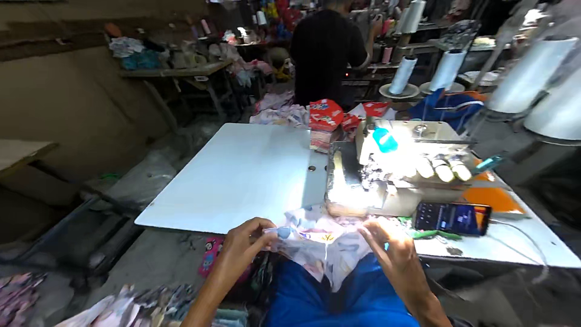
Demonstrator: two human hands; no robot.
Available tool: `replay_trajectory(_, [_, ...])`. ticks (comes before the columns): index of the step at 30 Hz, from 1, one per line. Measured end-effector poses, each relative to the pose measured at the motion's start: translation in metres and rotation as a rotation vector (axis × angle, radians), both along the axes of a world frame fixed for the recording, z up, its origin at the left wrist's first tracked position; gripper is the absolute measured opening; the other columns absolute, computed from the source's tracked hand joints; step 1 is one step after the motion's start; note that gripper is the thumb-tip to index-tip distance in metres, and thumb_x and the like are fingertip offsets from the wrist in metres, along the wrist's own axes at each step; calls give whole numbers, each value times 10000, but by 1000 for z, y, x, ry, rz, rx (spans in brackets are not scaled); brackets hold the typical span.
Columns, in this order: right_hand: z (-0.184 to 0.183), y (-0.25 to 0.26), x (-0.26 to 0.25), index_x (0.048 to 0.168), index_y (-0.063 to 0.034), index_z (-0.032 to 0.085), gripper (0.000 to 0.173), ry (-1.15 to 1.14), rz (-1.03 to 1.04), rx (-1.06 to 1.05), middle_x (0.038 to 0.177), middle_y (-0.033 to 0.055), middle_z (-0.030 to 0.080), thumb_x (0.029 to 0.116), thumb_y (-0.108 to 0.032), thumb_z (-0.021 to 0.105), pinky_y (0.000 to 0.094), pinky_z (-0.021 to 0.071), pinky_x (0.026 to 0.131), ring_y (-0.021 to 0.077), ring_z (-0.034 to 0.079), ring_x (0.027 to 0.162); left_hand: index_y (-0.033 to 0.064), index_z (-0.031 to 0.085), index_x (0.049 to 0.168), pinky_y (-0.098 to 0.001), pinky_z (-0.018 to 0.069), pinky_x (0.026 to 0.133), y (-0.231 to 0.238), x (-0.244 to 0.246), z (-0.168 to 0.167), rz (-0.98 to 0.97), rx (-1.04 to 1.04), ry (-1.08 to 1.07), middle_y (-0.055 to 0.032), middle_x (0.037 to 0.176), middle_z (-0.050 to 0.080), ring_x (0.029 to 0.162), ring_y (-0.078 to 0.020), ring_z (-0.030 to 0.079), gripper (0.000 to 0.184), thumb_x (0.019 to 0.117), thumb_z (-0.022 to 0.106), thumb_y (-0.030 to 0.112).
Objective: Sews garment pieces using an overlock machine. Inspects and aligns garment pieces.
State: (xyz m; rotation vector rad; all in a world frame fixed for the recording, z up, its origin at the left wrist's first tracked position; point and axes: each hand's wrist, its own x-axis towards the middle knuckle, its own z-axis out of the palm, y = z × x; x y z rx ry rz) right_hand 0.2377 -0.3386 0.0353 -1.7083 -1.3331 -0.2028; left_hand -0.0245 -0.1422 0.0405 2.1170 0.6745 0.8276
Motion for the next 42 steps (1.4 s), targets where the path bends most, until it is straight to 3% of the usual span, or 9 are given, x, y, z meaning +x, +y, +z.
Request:
replay_trajectory(10, [34, -58, 2, 945, -81, 778, 231, -102, -149, 89, 828, 22, 690, 985, -263, 642, 101, 473, 685, -8, 602, 752, 114, 778, 962, -67, 491, 597, -22, 10, 33, -89, 235, -61, 42, 821, 628, 669, 77, 581, 258, 979, 663, 345])
replay_trajectory(14, [41, -65, 5, 970, -42, 755, 238, -92, -161, 132, 831, 38, 691, 1006, -239, 627, 92, 448, 666, -25, 573, 723, 121, 682, 1037, -92, 482, 454, -34, 16, 51, -133, 134, -142, 91, 729, 690, 515, 62, 585, 234, 1054, 568, 324])
replay_trajectory(17, [45, -64, 9, 1061, -33, 772, 249, -124, -126, 73, 935, 80, 705, 1023, -218, 610, 136, 513, 794, 41, 645, 861, 116, 670, 1103, -170, 600, 654, -34, 16, 59, -94, 197, -128, 68, 908, 752, 720, 1, 706, 248, 1084, 512, 306])
replay_trajectory(20, [42, -63, 18, 1038, -16, 774, 239, -115, -118, 17, 978, 124, 709, 999, -187, 612, 198, 538, 856, 109, 674, 917, 32, 689, 1063, -161, 542, 796, -28, 17, 70, -8, 474, -80, -10, 980, 708, 868, 9, 657, 239, 1049, 577, 243])
replay_trajectory(25, [42, -62, 21, 978, -21, 723, 242, 46, -80, 10, 857, 28, 687, 1006, -237, 618, 140, 549, 700, -2, 642, 728, -7, 729, 1028, -97, 520, 702, -27, 19, 88, 9, 496, -88, -26, 954, 655, 775, 40, 616, 207, 993, 658, 185])
replay_trajectory(30, [37, -61, 24, 1012, -7, 745, 226, -22, -132, -34, 954, 97, 694, 984, -199, 628, 178, 551, 787, 63, 664, 834, 20, 722, 1057, -113, 537, 723, -30, 17, 91, -14, 480, -134, 13, 962, 656, 798, 31, 631, 194, 1004, 648, 191])
replay_trajectory(34, [39, -65, 17, 1088, -23, 597, 268, 265, -63, -58, 763, -59, 691, 1070, -279, 517, 147, 586, 566, -29, 663, 593, 38, 721, 1069, -114, 544, 730, -29, 18, 91, -23, 454, -144, 38, 960, 647, 804, 41, 632, 207, 1008, 649, 223])
replay_trajectory(40, [30, -61, 37, 1106, -9, 689, 230, 220, -17, -110, 906, -6, 729, 998, -192, 600, 149, 578, 733, -20, 681, 764, 66, 698, 1092, -105, 555, 695, -5, 30, 92, 2, 384, -156, 70, 975, 636, 775, 52, 639, 183, 1005, 658, 222])
replay_trajectory(42, [34, -48, 43, 1057, -24, 720, 210, 198, -44, -116, 866, 3, 709, 1019, -160, 564, 148, 586, 678, -22, 668, 691, 20, 691, 1109, -134, 551, 699, 17, 43, 88, 83, 453, -102, -15, 966, 646, 771, 11, 640, 246, 1027, 628, 243])
